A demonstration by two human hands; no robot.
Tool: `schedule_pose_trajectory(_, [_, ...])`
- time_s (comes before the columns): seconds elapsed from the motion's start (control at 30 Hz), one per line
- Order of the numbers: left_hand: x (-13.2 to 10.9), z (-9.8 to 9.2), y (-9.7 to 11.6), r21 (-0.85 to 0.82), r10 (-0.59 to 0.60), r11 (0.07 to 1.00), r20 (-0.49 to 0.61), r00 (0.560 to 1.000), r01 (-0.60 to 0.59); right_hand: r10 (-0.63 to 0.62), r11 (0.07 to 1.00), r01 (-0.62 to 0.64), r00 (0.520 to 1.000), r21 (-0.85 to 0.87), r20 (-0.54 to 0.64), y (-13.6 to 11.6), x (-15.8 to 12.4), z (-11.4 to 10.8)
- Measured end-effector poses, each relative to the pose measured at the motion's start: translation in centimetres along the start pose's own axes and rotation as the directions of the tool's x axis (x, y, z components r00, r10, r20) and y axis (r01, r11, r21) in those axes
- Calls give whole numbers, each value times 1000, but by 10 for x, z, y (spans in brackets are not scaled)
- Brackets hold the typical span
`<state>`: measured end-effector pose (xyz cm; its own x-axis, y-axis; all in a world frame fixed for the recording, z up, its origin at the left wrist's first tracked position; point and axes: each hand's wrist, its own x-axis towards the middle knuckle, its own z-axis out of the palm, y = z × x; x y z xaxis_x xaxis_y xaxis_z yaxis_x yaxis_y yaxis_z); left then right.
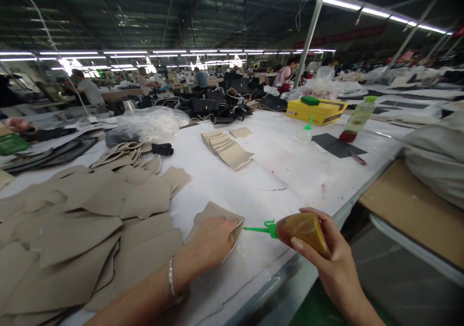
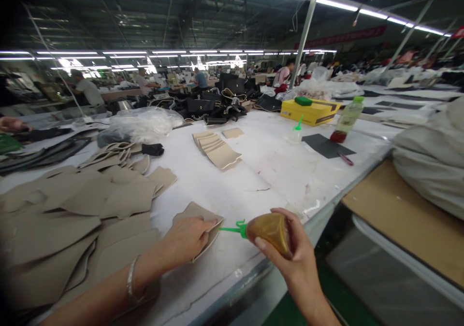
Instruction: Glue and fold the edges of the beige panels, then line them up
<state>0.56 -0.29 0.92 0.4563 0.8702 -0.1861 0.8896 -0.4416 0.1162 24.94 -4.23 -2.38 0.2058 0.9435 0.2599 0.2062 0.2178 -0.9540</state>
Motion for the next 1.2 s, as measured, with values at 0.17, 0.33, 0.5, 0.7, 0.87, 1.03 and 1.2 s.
schedule_pose_trajectory(0.17, [0, 5, -4, -25, -1, 1000, -35, 999, 0, -154, 966, 169, 984, -194, 92, -9, 5, 10])
schedule_pose_trajectory(0.33, [-1, 6, -6, -74, 14, 997, -64, 998, -19, -190, 928, 236, 965, -289, 178, -10, 9, 19])
schedule_pose_trajectory(0.5, [-4, 4, -3, -87, -1, 996, -50, 999, -3, -275, 864, 335, 939, -376, 205, -6, 11, 20])
schedule_pose_trajectory(0.7, [-4, 9, -1, -95, -10, 995, -28, 1000, 7, -239, 895, 290, 954, -340, 183, -4, 12, 17])
schedule_pose_trajectory(0.87, [-6, 15, -2, -167, -9, 986, -26, 1000, 5, -171, 938, 205, 975, -280, 141, 1, 14, 15])
schedule_pose_trajectory(1.03, [-7, 18, -3, -189, -2, 982, -12, 1000, -1, -53, 988, 81, 978, -134, 202, 1, 16, 14])
schedule_pose_trajectory(1.2, [-10, 16, -2, -171, 1, 985, -7, 1000, -2, -77, 986, 94, 989, -140, 124, 2, 18, 14])
